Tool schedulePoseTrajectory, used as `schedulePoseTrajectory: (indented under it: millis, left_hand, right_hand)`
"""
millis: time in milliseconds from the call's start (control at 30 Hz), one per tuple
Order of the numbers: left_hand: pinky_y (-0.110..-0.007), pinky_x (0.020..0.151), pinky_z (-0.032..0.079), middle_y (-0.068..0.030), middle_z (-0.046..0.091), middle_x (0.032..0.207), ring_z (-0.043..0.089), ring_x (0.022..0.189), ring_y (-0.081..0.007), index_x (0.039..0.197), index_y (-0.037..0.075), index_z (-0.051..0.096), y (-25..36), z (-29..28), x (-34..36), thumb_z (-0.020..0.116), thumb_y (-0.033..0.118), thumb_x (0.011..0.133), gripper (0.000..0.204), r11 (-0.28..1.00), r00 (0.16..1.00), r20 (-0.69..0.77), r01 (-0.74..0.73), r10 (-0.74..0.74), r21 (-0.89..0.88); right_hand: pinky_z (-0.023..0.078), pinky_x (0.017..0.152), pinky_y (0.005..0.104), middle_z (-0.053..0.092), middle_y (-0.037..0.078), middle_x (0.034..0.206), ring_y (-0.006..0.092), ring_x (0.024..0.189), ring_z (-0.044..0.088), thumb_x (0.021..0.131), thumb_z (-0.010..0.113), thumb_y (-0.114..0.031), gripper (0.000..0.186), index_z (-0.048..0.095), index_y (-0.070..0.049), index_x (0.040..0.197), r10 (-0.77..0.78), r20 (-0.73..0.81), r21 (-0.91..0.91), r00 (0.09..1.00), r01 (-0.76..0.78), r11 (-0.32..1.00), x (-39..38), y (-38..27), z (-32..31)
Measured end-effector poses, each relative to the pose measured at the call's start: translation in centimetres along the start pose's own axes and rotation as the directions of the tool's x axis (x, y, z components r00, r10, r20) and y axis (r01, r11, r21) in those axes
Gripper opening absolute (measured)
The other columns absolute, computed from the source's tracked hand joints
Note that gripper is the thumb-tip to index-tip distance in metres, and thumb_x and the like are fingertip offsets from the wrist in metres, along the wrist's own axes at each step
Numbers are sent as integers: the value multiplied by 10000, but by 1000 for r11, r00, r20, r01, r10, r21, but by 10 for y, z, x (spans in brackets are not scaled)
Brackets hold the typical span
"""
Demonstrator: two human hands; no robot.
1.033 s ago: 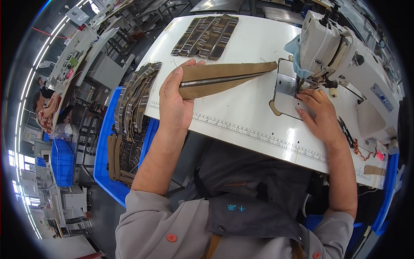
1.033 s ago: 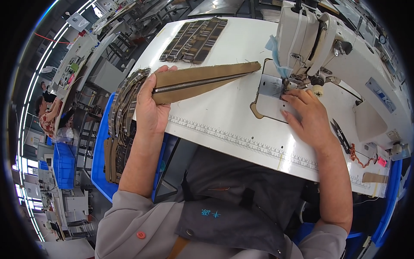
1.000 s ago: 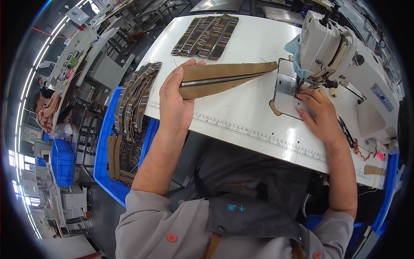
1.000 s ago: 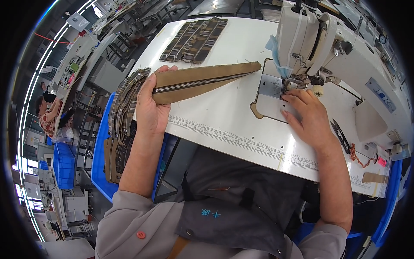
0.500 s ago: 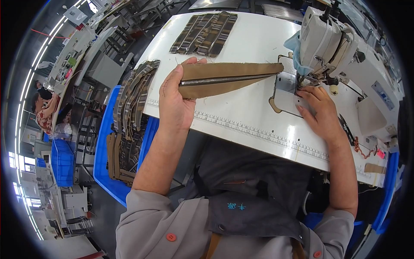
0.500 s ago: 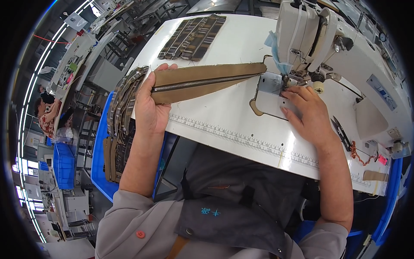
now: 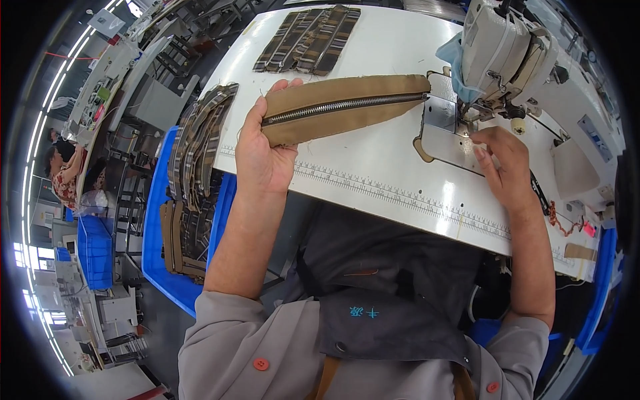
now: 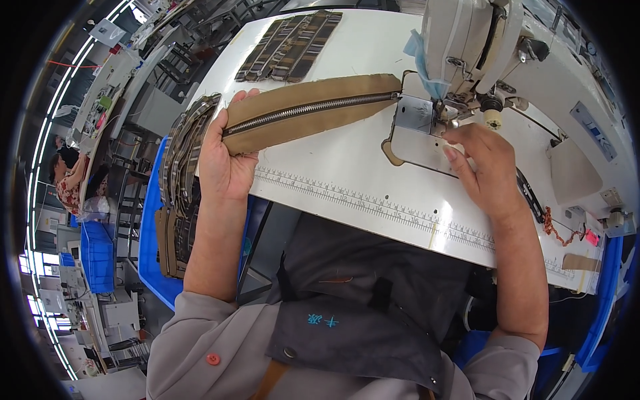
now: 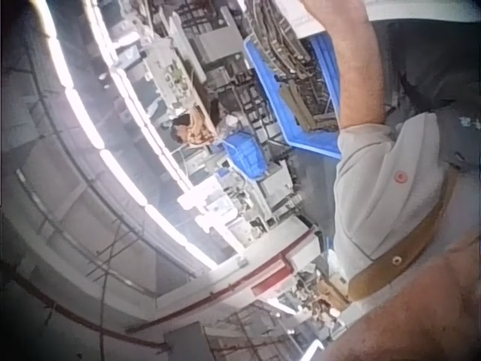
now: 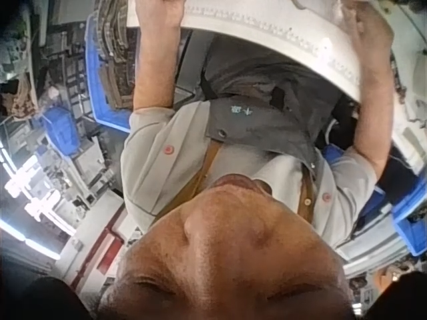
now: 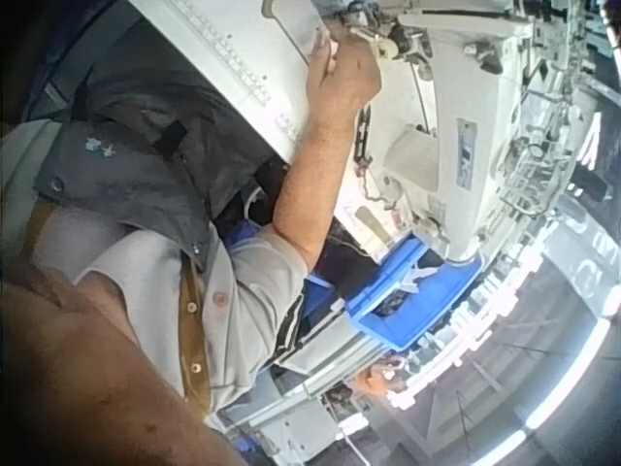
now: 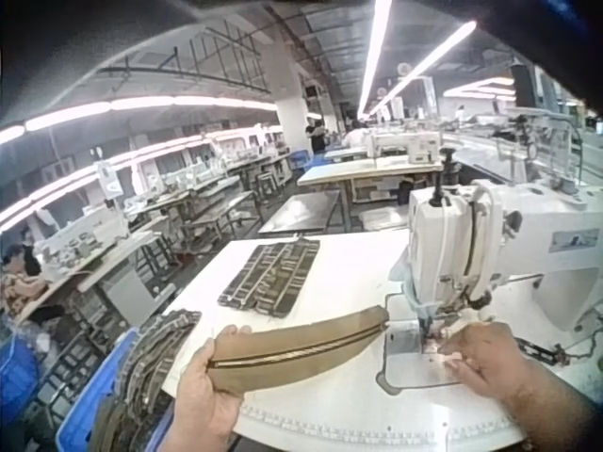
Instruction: Sewing and organizing patterned leather strips at an industrial sewing machine.
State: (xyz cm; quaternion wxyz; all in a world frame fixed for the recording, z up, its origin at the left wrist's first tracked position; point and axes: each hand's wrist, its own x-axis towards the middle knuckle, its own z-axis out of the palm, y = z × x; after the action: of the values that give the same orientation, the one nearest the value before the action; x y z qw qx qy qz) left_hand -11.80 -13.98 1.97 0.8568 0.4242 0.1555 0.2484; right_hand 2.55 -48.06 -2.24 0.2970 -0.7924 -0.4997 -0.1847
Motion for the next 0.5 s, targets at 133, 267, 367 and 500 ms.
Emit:
schedulePoseTrajectory:
  millis: [133,267,367,500]
  left_hand:
    - [-425,1077,554,-226,538,1480,585,1325,-302,1436,-53,469,-3,-13,2,406,208,1097,434,997,1000,31,1,2,-79]
    - [-430,1079,553,-226,535,1481,584,1325,-303,1445,-59,457,-3,-10,-1,404,204,1097,439,997,999,33,2,0,-72]
    - [-433,1082,551,-228,537,1477,583,1325,-306,1450,-66,448,-3,-9,-2,398,198,1098,443,998,1000,22,-2,4,-63]
    - [-444,1089,546,-229,535,1477,581,1326,-314,1455,-72,438,-4,-14,4,388,196,1100,447,997,1000,27,-1,3,-81]
  right_hand:
    - [473,571,312,664,87,891,202,621,569,863,754,-52,264,662,-41,1111,-84,-104,-76,991,76,994,-5,-3,-6]
    - [420,557,276,640,53,876,142,616,514,866,741,-16,411,593,-64,1247,-66,-262,14,963,72,997,-9,-5,-6]
    - [412,553,261,647,48,896,125,616,502,865,735,-4,495,557,-67,1323,-75,-289,15,954,83,996,-8,-4,-7]
    - [411,549,259,660,63,928,121,613,495,866,730,0,546,539,-67,1373,-89,-275,3,957,93,996,-3,-2,-3]
